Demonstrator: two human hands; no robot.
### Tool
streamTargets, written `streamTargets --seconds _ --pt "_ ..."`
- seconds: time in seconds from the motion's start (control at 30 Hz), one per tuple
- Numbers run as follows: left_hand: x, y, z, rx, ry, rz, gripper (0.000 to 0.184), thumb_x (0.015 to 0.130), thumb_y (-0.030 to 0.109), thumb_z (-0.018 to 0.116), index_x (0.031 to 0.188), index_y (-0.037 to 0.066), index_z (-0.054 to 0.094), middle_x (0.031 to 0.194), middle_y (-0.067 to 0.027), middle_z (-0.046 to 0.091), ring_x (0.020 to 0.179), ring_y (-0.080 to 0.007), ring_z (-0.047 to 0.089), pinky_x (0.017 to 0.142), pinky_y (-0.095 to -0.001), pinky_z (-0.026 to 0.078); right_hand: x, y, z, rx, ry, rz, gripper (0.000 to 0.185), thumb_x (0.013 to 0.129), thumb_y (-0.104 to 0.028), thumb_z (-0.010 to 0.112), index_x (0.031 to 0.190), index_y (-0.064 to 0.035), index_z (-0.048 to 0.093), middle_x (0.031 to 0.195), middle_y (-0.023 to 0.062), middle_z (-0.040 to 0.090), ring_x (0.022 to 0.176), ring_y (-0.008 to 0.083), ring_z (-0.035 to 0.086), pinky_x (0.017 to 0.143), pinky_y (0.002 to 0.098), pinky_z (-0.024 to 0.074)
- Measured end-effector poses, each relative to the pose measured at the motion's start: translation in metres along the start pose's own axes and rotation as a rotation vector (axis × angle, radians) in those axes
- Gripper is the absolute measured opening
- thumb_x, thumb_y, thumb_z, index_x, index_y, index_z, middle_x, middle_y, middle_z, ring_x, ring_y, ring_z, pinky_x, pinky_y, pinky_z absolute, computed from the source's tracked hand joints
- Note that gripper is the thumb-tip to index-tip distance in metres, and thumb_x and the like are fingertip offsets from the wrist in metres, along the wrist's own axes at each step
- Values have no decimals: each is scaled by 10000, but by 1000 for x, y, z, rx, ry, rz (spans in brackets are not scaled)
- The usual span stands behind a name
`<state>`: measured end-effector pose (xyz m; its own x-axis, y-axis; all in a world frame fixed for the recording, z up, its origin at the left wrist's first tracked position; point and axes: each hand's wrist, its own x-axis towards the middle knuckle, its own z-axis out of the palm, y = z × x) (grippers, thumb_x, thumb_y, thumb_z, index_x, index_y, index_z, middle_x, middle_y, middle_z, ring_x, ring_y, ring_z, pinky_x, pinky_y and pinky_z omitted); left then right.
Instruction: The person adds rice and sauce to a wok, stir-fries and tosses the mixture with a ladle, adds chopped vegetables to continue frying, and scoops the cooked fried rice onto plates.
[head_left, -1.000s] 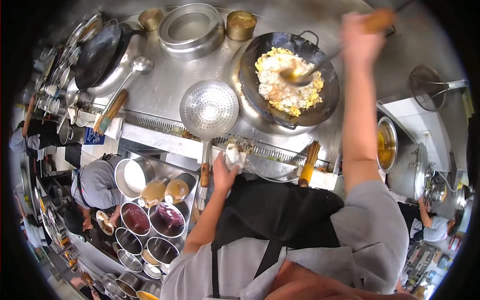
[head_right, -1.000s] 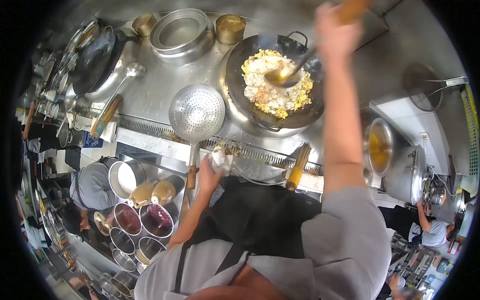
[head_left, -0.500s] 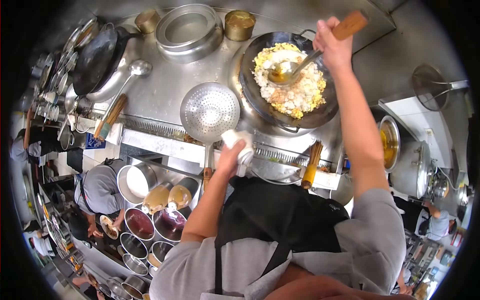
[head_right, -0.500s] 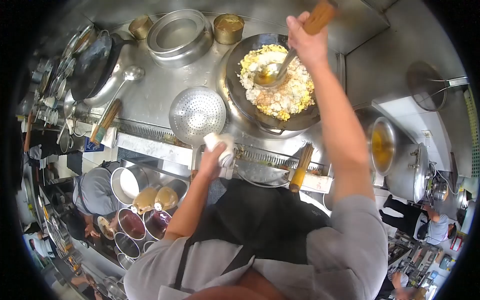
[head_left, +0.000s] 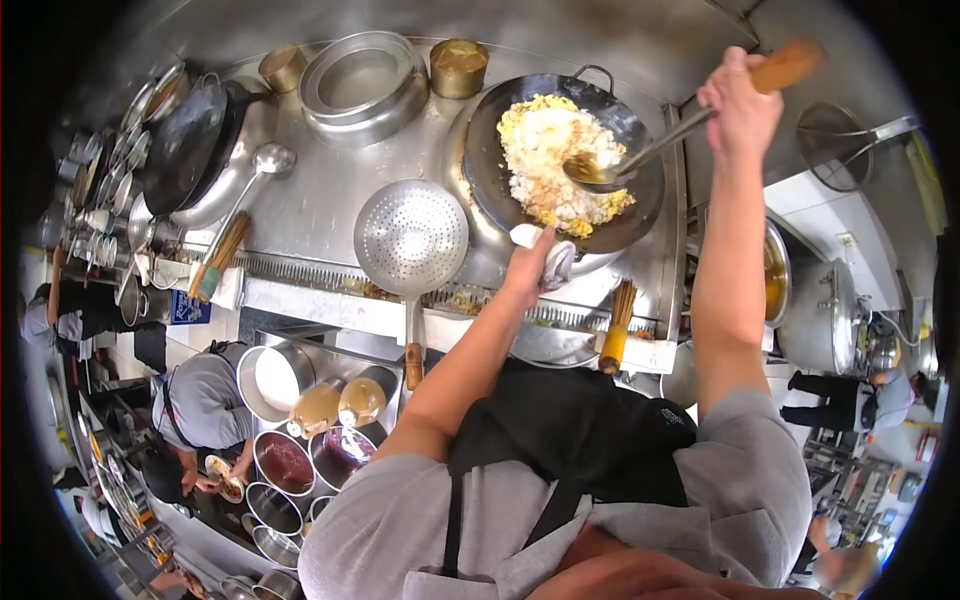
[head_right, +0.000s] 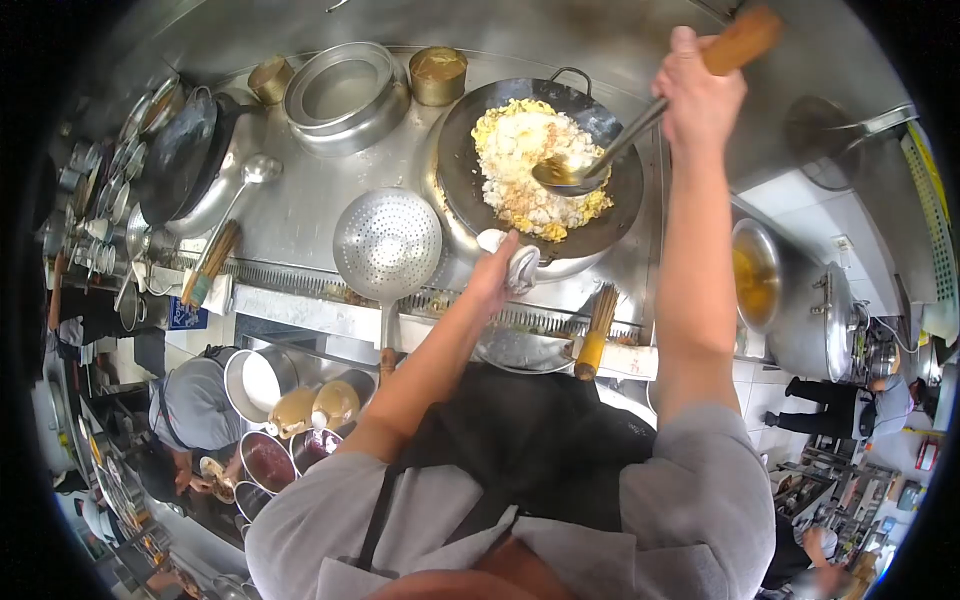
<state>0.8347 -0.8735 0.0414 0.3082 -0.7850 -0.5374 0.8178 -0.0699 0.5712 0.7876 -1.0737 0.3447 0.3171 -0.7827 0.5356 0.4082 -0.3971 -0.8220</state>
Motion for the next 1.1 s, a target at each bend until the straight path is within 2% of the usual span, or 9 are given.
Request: streamTargets --seconds 0.13,0.2,0.37,0.5,0.57,0.67,0.7,0.8,1.1 --pt "23 8 10 12 79 -111 144 860 128 660 930 5 632 830 -96 671 602 -219 647 501 -354 538 -29 54 2 -380 162 138 247 909 -180 680 786 -62 501 580 20 499 460 120 471 441 288 385" --pt "26 -6 5 195 149 -105 163 868 138 637 935 -10 628 828 -108 668 643 -218 657 509 -361 535 -21 79 -12 5 -70 173 248 917 -193 665 761 -61 525 584 37 533 452 131 480 444 305 391" --pt "-99 -3 -10 76 76 -11 223 913 140 583 1083 -3 573 930 -119 657 772 -219 665 625 -363 549 70 -92 -37 -530 -18 192 140 918 -102 569 962 30 584 716 87 585 584 155 552 542 298 474" --pt "-154 10 7 38 44 -70 174 912 109 553 1004 -27 611 880 -151 658 741 -240 665 594 -389 549 90 -161 -83 2 -177 -130 303 757 118 455 1047 77 533 903 130 580 784 195 583 688 337 520" --pt "-107 14 29 -46 113 -49 207 900 139 557 978 -43 618 853 -164 657 671 -258 654 543 -401 544 52 -122 -42 14 35 -5 219 886 -199 666 747 -44 595 594 40 556 492 136 507 452 289 390" --pt "-27 0 2 93 76 -87 202 894 145 567 1014 -14 600 862 -126 642 722 -234 655 580 -380 540 -21 23 25 -428 169 150 182 856 -71 678 836 -43 499 578 23 475 434 135 452 388 303 352" --pt "-17 -23 -17 83 65 -82 202 894 145 567 1014 -14 600 862 -126 642 722 -234 655 580 -380 540 -18 58 20 11 170 238 219 872 -72 682 801 -76 475 569 4 456 432 118 431 382 302 341" --pt "-67 -62 -77 174 -11 91 384 856 40 582 1229 28 492 1104 -81 597 1008 -196 599 837 -345 501 10 26 16 37 101 110 258 889 -104 685 779 -79 453 567 -3 442 428 104 404 390 298 338" --pt "-25 16 8 112 112 -17 266 909 202 591 1041 -28 583 881 -126 659 691 -220 654 553 -388 536 69 -77 6 -65 -209 99 245 930 -210 657 790 -119 477 566 -39 409 441 83 388 411 255 337"
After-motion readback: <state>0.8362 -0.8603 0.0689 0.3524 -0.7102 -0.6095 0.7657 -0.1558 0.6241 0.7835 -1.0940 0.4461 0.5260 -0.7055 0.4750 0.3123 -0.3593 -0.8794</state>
